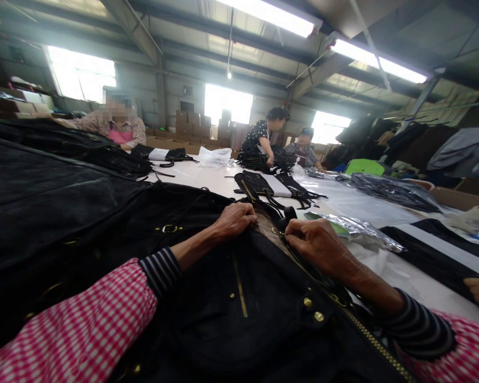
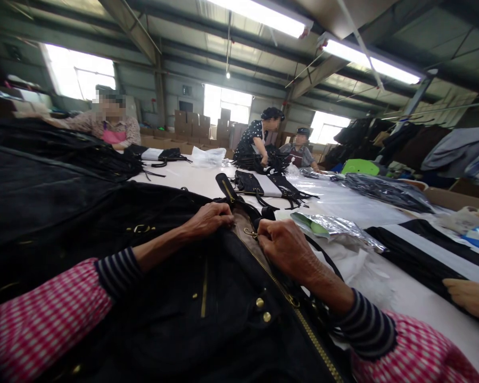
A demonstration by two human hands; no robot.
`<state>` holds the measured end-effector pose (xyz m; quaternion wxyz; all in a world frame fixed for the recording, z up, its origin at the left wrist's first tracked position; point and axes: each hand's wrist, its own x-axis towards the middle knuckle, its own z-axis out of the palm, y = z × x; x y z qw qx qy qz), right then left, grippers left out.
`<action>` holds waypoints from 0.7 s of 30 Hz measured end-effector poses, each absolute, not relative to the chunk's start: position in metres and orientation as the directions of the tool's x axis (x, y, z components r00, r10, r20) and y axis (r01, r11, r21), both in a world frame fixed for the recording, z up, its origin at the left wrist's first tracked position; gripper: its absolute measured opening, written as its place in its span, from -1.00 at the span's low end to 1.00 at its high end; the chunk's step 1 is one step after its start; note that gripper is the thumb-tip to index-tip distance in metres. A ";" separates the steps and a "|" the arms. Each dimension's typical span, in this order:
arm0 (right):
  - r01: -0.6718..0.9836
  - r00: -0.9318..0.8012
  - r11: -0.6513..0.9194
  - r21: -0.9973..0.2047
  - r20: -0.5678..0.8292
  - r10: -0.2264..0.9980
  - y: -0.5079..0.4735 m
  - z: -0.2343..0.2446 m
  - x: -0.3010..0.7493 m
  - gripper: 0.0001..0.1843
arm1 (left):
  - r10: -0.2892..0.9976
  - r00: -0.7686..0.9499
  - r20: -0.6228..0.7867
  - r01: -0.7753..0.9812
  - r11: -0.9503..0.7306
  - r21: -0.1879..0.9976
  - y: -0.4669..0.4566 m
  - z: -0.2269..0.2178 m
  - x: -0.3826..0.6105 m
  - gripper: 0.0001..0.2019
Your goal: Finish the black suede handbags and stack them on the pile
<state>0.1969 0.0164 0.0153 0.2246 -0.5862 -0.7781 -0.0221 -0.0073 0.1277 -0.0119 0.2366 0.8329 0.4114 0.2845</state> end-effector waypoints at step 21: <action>0.926 -0.225 0.308 -0.219 0.337 0.914 0.023 0.016 0.186 -0.84 | 0.822 0.505 0.264 0.582 -0.550 0.599 0.126 -0.010 -0.008 -0.87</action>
